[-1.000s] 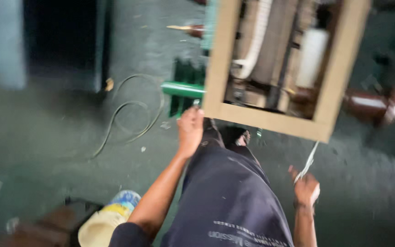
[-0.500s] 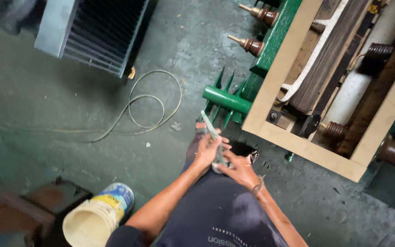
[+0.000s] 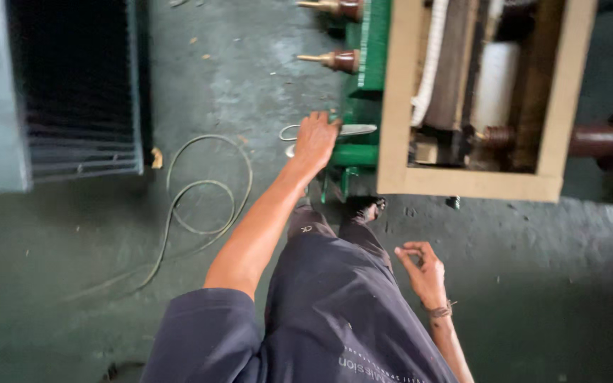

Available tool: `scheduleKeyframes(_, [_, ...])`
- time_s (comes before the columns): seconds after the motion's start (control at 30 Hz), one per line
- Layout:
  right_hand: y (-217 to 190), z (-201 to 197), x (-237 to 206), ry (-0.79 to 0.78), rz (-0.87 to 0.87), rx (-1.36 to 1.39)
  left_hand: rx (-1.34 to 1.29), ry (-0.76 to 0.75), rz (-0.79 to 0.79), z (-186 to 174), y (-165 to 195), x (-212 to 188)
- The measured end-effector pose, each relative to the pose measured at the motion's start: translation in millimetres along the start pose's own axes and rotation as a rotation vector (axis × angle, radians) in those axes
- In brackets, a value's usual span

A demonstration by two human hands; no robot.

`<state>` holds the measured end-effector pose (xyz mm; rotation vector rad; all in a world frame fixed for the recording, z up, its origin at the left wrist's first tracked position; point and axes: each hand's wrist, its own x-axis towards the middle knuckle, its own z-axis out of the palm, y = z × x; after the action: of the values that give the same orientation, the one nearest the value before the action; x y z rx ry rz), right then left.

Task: The person walks through a workshop and uses shears to trim a piece of cardboard placed on a green electrical component. After cutting, the person uses a yellow marker to mark the cardboard and then continues trimming with the shears.

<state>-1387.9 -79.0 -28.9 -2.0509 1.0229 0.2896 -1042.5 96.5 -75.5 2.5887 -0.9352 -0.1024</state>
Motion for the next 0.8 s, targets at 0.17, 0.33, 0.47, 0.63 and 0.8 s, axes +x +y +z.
scheduleKeyframes(0.17, [94, 31, -38, 0.072, 0.059, -0.127, -0.081, -0.114, 0.058, 29, -4, -8])
scheduleKeyframes(0.33, [142, 46, -68, -0.063, 0.126, -0.114, -0.155, -0.058, 0.114, 22, -4, -15])
scheduleKeyframes(0.47, [145, 30, -61, -0.073, 0.341, -0.144, -0.179, 0.164, 0.187, -1, 6, -33])
scheduleKeyframes(0.63, [132, -3, -27, -0.157, 0.081, -0.302, -0.449, -0.107, 0.113, 8, 55, -166])
scheduleKeyframes(0.8, [117, -40, 16, -0.128, -0.090, -0.137, -0.529, -0.528, -0.513, 58, 76, -253])
